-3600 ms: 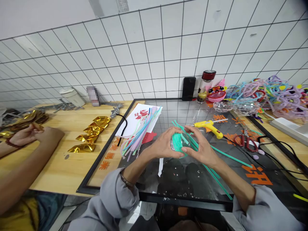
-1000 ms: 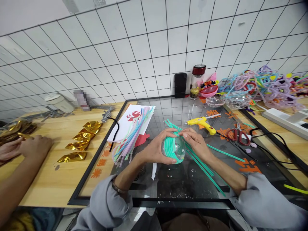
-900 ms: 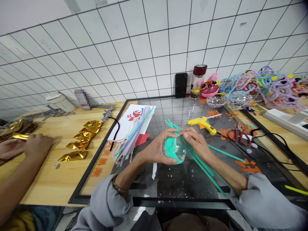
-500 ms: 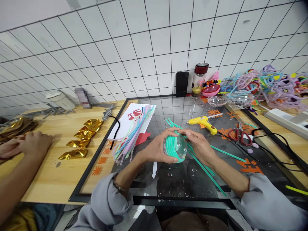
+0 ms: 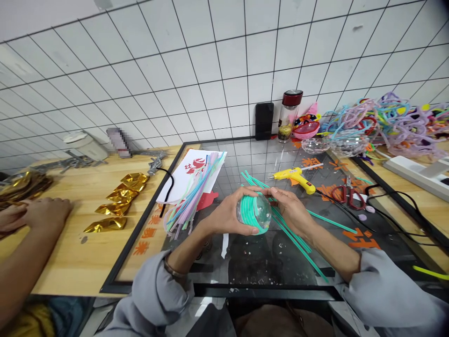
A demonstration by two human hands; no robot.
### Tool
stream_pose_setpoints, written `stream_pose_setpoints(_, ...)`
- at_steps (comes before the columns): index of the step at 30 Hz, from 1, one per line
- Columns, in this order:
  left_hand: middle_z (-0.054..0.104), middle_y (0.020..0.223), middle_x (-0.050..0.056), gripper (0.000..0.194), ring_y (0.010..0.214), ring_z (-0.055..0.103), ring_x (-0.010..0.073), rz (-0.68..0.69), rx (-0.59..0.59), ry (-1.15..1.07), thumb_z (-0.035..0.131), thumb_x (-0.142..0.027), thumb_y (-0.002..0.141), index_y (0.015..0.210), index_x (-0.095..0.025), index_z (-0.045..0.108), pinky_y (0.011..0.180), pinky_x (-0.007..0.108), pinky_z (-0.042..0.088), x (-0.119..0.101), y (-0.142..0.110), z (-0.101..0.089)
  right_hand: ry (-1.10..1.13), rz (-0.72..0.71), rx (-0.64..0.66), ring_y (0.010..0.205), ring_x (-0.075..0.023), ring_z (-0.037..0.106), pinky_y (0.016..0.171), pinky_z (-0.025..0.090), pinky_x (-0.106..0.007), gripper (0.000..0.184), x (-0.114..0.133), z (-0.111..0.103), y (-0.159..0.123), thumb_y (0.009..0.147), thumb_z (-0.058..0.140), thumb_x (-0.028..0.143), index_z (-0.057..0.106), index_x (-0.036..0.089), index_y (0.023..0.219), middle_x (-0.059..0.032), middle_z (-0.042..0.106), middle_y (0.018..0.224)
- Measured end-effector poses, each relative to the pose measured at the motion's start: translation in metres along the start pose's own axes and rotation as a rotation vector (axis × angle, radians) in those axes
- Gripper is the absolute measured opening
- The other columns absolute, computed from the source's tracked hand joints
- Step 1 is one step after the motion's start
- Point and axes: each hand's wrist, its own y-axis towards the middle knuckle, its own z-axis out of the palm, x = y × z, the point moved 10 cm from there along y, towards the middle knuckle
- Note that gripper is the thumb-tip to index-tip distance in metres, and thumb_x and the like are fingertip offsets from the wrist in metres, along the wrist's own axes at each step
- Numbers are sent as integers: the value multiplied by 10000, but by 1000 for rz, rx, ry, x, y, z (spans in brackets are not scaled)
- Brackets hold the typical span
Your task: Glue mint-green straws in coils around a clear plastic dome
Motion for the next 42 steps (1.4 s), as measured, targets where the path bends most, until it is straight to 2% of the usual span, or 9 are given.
stream_pose_setpoints(6, 567, 1344, 125, 700, 1326, 510, 332, -143, -73, 13, 884, -337, 588, 1163, -233, 499, 1121, 533, 361, 15, -2, -7, 22, 1, -16, 1046, -258, 608, 839, 443, -379, 435, -1, -2, 0, 715, 716, 610, 757, 221, 906, -76, 735, 1055)
stream_pose_setpoints(10, 564, 1334, 119, 723, 1301, 512, 330, -268, -134, 22, 883, -368, 579, 1178, -217, 508, 1105, 501, 375, 28, -7, -14, 51, 16, -46, 982, -247, 617, 797, 456, -365, 416, -1, -6, 1, 678, 748, 601, 762, 226, 858, -70, 730, 979)
stream_pose_setpoints(14, 573, 1333, 110, 728, 1265, 537, 331, -326, -158, 1, 871, -388, 591, 1196, -212, 507, 1072, 499, 412, 32, -9, -18, 53, -35, -47, 939, -236, 618, 790, 473, -367, 388, 8, -8, 2, 694, 750, 578, 766, 227, 858, -73, 722, 944)
stream_pose_setpoints(19, 568, 1334, 94, 723, 1249, 550, 316, -328, -152, 3, 860, -400, 604, 1209, -223, 506, 1058, 485, 436, 33, -8, -18, 33, -71, -33, 893, -220, 627, 785, 491, -365, 379, 13, -9, 1, 734, 730, 562, 761, 215, 885, -73, 718, 930)
stream_pose_setpoints(26, 562, 1341, 93, 707, 1265, 542, 310, -319, -127, 1, 864, -375, 606, 1201, -224, 512, 1080, 488, 423, 31, -8, -17, 11, -76, -17, 820, -201, 613, 734, 483, -348, 377, 11, -7, 2, 724, 735, 564, 758, 217, 870, -59, 704, 865)
stream_pose_setpoints(32, 583, 1308, 87, 696, 1256, 550, 321, -348, -109, -3, 871, -375, 591, 1176, -229, 524, 1083, 504, 416, 28, -7, -17, -106, -255, -31, 854, -203, 617, 816, 487, -363, 355, 30, -3, -7, 727, 743, 559, 753, 247, 896, -25, 711, 866)
stream_pose_setpoints(42, 564, 1319, 84, 683, 1272, 520, 315, -311, -58, 1, 862, -377, 622, 1191, -228, 513, 1091, 484, 394, 28, -7, -16, -203, -327, -22, 775, -187, 603, 734, 500, -343, 334, 32, -3, -6, 777, 705, 547, 723, 233, 887, -26, 679, 818)
